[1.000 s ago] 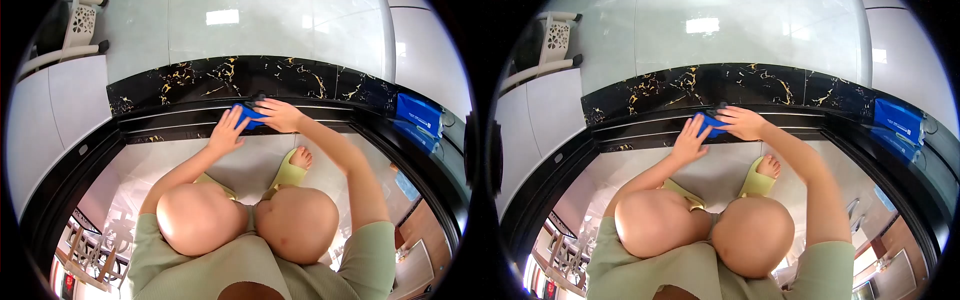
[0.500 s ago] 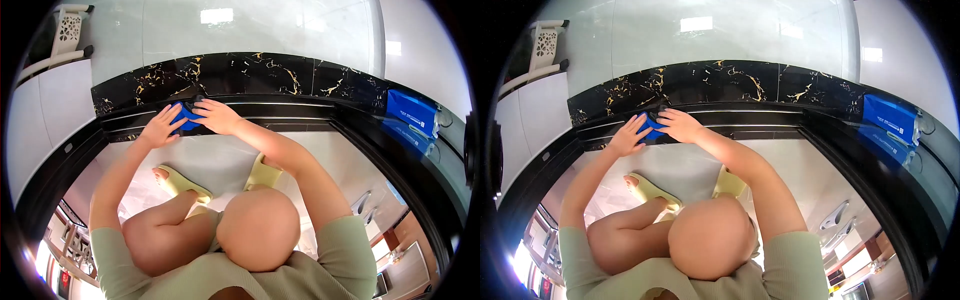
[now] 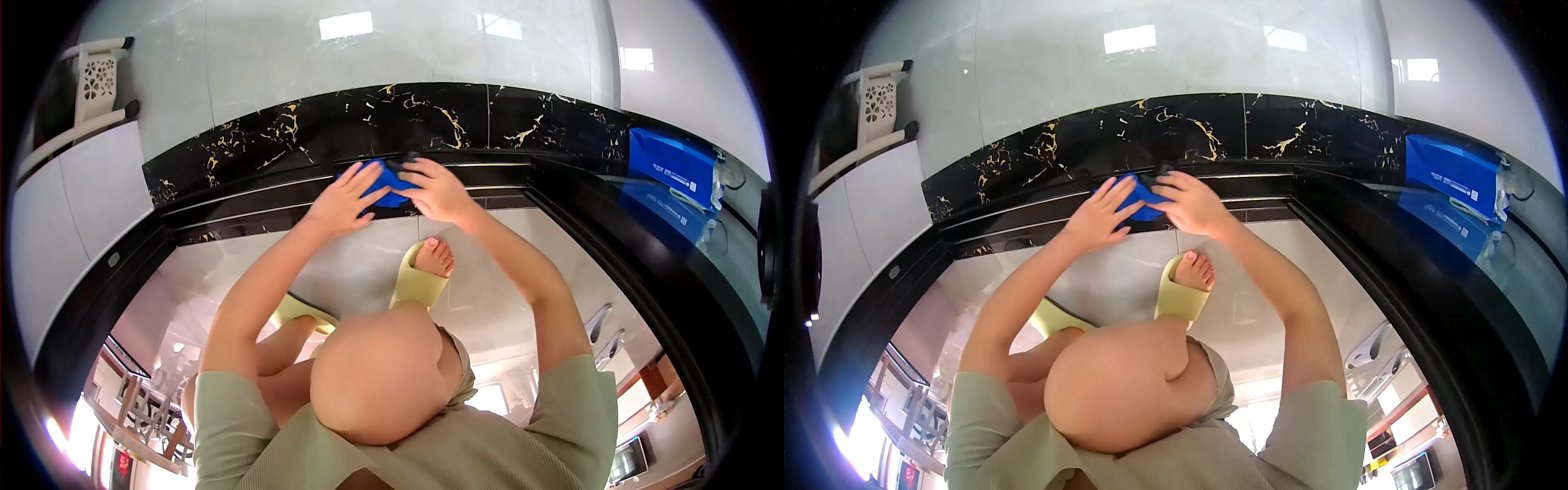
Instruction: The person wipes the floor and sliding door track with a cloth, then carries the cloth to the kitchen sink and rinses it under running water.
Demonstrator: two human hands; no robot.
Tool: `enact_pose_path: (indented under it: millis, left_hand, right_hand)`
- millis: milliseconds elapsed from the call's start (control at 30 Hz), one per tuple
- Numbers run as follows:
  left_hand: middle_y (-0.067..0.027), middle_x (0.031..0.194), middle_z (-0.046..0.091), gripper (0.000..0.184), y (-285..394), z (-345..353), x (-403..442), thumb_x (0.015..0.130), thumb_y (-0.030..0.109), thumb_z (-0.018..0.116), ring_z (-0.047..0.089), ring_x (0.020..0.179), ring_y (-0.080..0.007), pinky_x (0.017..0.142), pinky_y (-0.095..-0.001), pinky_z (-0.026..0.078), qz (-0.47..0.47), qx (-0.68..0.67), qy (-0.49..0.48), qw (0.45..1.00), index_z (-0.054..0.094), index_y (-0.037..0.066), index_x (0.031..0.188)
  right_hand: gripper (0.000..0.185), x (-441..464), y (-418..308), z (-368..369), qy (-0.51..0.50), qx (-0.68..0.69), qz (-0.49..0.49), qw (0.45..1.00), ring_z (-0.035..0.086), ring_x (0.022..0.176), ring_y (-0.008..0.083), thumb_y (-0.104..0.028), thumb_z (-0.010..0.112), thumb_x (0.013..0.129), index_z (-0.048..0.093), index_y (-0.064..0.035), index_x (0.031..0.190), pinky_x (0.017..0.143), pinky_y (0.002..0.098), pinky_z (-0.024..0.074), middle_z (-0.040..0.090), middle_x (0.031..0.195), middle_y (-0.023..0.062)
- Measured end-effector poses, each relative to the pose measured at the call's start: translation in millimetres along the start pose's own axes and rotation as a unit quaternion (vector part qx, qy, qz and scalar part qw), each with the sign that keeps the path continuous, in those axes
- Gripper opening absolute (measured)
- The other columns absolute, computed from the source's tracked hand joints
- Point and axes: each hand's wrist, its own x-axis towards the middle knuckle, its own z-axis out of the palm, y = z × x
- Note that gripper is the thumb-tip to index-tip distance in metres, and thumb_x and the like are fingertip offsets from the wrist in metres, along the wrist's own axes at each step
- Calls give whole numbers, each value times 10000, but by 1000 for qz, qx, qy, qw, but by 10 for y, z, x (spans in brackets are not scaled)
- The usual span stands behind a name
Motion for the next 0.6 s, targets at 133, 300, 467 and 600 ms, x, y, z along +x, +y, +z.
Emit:
enact_pose_path:
  millis: [133, 300, 467, 600]
  left_hand:
    - [-253, 1406, 350, 561, -312, -80, -544, 778, 303, 621, 255, 1372, -358, 1137, -501, 167, -17, -4, -25, 1000, 514, 56, 1270]
    - [-243, 1403, 351, 589, -368, -171, -690, 779, 332, 623, 250, 1373, -362, 1135, -506, 163, -21, 16, -50, 998, 499, 56, 1285]
    - [-243, 1418, 335, 676, 5, -30, 86, 777, 388, 613, 261, 1370, -345, 1132, -492, 181, 39, -9, -8, 999, 438, 56, 1339]
    - [-237, 1422, 331, 685, 432, 97, 879, 797, 424, 583, 244, 1377, -332, 1144, -472, 155, 68, -16, 31, 997, 424, 58, 1354]
  right_hand:
    - [303, 445, -236, 422, 33, 39, -36, 998, 524, 1117, 257, -121, 653, 661, 696, -159, 958, 1028, 417, 378, 605, 1106, 48]
    - [309, 537, -258, 518, 10, 38, -37, 999, 505, 1156, 236, -138, 636, 693, 697, -181, 993, 1047, 394, 356, 600, 1146, 42]
    - [301, -72, 104, -32, 14, 17, -1, 1000, 544, 1116, 241, -100, 625, 675, 702, -193, 951, 1005, 400, 403, 630, 1112, 23]
    - [259, -623, 356, -448, 55, 1, 74, 996, 566, 1076, 260, -42, 603, 655, 711, -170, 852, 990, 429, 411, 648, 1043, 44]
